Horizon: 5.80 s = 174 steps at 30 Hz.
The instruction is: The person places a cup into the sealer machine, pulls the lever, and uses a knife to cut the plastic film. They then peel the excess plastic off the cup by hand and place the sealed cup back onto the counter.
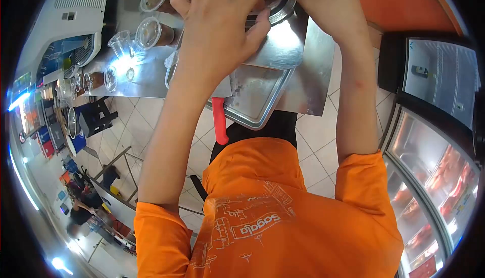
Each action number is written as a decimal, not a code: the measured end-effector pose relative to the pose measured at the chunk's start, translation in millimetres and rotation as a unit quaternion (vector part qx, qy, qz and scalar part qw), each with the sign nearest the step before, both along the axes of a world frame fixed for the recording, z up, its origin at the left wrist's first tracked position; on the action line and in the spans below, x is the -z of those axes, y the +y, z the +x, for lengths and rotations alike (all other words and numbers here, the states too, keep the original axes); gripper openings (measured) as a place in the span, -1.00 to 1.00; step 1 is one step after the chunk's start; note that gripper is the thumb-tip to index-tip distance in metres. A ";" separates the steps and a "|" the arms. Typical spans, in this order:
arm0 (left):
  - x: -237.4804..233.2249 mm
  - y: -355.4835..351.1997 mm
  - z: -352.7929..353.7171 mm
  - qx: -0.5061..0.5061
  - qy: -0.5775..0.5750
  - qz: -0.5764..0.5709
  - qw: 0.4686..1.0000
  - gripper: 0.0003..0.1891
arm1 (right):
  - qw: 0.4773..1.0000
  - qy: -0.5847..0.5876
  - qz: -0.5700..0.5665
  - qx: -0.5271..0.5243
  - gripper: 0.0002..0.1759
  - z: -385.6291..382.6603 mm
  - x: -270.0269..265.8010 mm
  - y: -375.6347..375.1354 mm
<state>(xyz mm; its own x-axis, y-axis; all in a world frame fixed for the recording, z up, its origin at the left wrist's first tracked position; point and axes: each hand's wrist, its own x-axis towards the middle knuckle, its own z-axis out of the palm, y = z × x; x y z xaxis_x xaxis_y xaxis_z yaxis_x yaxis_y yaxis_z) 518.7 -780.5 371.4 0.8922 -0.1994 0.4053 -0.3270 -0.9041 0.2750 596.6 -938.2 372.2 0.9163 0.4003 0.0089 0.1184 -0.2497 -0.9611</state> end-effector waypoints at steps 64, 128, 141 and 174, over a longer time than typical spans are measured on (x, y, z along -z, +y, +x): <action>-11.8 12.8 -5.7 -0.093 -0.015 0.142 0.985 -0.76 | 0.939 -0.319 -0.073 -0.110 -0.77 -7.9 26.1 -14.4; 10.2 50.7 0.2 -0.194 -0.021 -0.262 0.945 -0.75 | 0.886 -0.411 -0.211 -0.043 -0.71 -33.3 9.7 17.6; -13.5 64.4 -51.6 -0.082 -0.010 -0.070 0.994 -0.82 | 0.916 -0.353 -0.187 0.024 -0.75 -53.4 3.4 -16.0; 96.6 -59.3 -131.0 0.038 0.167 -0.924 0.340 -0.09 | 0.613 -0.531 -0.581 -0.072 -0.17 60.6 -271.3 66.6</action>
